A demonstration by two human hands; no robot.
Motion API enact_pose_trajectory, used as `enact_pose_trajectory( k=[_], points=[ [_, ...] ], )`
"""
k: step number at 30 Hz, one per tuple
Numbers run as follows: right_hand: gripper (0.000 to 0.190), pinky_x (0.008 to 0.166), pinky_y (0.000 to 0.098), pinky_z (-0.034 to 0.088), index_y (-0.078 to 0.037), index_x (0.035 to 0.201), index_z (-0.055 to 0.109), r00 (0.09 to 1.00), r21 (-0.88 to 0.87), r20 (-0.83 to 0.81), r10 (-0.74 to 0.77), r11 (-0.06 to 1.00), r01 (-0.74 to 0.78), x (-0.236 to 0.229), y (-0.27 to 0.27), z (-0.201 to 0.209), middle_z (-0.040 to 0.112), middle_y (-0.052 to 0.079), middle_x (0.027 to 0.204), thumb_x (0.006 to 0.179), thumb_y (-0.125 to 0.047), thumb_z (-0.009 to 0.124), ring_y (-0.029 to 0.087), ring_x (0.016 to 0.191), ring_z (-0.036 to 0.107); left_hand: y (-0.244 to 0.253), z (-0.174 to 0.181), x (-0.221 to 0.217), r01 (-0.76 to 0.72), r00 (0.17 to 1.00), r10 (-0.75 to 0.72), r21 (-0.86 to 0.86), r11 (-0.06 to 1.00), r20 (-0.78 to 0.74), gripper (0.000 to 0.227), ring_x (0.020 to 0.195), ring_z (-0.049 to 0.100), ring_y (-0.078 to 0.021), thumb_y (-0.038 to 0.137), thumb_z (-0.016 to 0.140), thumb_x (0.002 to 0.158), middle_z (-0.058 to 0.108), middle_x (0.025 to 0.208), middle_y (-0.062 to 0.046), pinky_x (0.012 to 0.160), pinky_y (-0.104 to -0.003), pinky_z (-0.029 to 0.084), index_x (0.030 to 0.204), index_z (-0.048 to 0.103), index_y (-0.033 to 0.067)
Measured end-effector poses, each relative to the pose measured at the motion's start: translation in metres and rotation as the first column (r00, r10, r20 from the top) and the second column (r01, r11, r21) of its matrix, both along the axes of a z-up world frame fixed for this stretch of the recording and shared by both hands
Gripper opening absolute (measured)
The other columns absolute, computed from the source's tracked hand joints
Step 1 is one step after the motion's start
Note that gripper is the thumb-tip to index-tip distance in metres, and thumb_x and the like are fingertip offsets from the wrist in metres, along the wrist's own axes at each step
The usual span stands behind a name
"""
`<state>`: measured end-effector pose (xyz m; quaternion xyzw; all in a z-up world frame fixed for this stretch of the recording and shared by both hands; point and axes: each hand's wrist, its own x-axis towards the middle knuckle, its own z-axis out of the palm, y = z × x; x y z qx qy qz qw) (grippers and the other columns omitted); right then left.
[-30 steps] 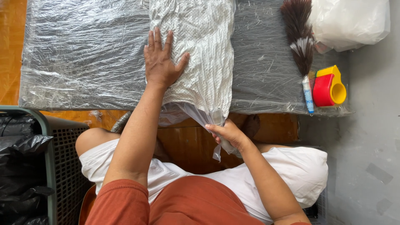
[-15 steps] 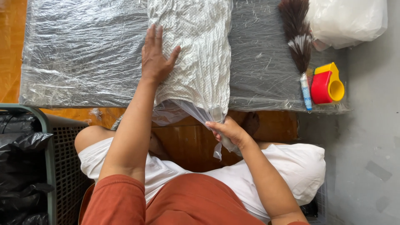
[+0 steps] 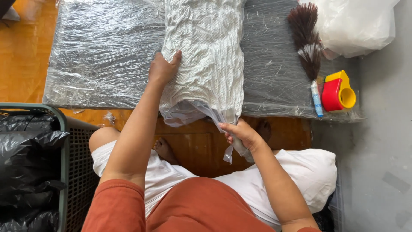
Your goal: The person is preparing a pillow for storage or shipping by stuffing it into a plastic sleeve and using a vacuum cleaner to remove the air and compress it.
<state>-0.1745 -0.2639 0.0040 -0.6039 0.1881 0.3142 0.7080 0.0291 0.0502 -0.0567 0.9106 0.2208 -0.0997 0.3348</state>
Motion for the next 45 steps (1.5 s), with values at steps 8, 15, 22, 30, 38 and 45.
enact_pose_trajectory(
  k=[8,15,22,30,38,45],
  points=[
    [0.025,0.033,0.0363,0.046,0.001,0.081,0.059,0.999,0.030,0.044,-0.022,0.999,0.021,-0.007,-0.017,0.016,0.052,0.013,0.054,0.084,-0.011,0.080,0.017,0.036,0.051,-0.024,0.047,-0.031,0.104,0.979,-0.100,-0.012,0.994,0.180,0.072,0.120,0.060,-0.0487,0.068,0.058,0.099,0.064,0.122,-0.029,0.100,-0.060,0.049,0.131,0.052,0.0041],
    [0.029,0.034,0.0376,0.047,0.003,0.081,0.060,0.999,-0.014,-0.044,-0.029,1.000,0.028,-0.013,-0.012,-0.023,0.053,0.014,0.055,0.082,-0.015,0.083,0.018,0.038,0.053,-0.039,0.046,-0.053,0.032,0.951,-0.116,0.279,0.960,0.288,0.068,0.116,0.059,-0.0452,0.063,0.059,0.100,0.057,0.118,-0.023,0.096,-0.054,0.050,0.120,0.052,-0.0024],
    [0.027,0.038,0.0312,0.045,0.003,0.088,0.063,0.994,-0.018,-0.102,0.035,0.999,-0.037,-0.008,-0.013,-0.013,0.055,0.011,0.059,0.083,-0.017,0.081,0.015,0.042,0.051,-0.030,0.082,-0.110,0.030,0.790,-0.040,0.027,0.999,0.612,0.057,0.120,0.052,-0.0378,0.042,0.063,0.105,0.044,0.125,-0.020,0.104,-0.052,0.046,0.132,0.039,-0.0022],
    [0.029,0.033,0.0390,0.048,0.004,0.079,0.060,0.998,-0.035,-0.064,-0.013,0.999,0.011,-0.007,-0.009,-0.020,0.052,0.015,0.054,0.081,-0.012,0.083,0.020,0.036,0.053,-0.017,0.040,-0.229,0.007,0.849,0.131,-0.257,0.966,0.513,0.067,0.116,0.057,-0.0307,0.045,0.084,0.090,0.048,0.121,-0.014,0.100,-0.038,0.049,0.128,0.048,0.0040],
    [0.025,0.034,0.0392,0.048,0.004,0.079,0.061,1.000,-0.004,-0.028,0.000,1.000,0.000,-0.007,-0.015,-0.025,0.052,0.014,0.054,0.083,-0.011,0.081,0.020,0.036,0.053,-0.024,0.026,-0.233,-0.291,0.936,0.327,-0.810,0.509,-0.131,0.031,0.073,0.064,-0.0052,0.036,0.082,0.090,0.067,0.079,0.000,0.064,-0.020,0.055,0.096,0.069,0.0091],
    [0.025,0.034,0.0388,0.047,0.003,0.078,0.061,0.999,-0.018,-0.010,0.037,0.999,-0.037,-0.006,-0.016,-0.024,0.052,0.013,0.054,0.084,-0.012,0.081,0.019,0.036,0.052,-0.005,0.039,-0.237,-0.151,0.950,0.309,-0.792,0.591,0.050,0.027,0.055,0.047,-0.0004,0.030,0.069,0.102,0.057,0.058,0.005,0.053,-0.014,0.039,0.081,0.070,0.0140]
  ],
)
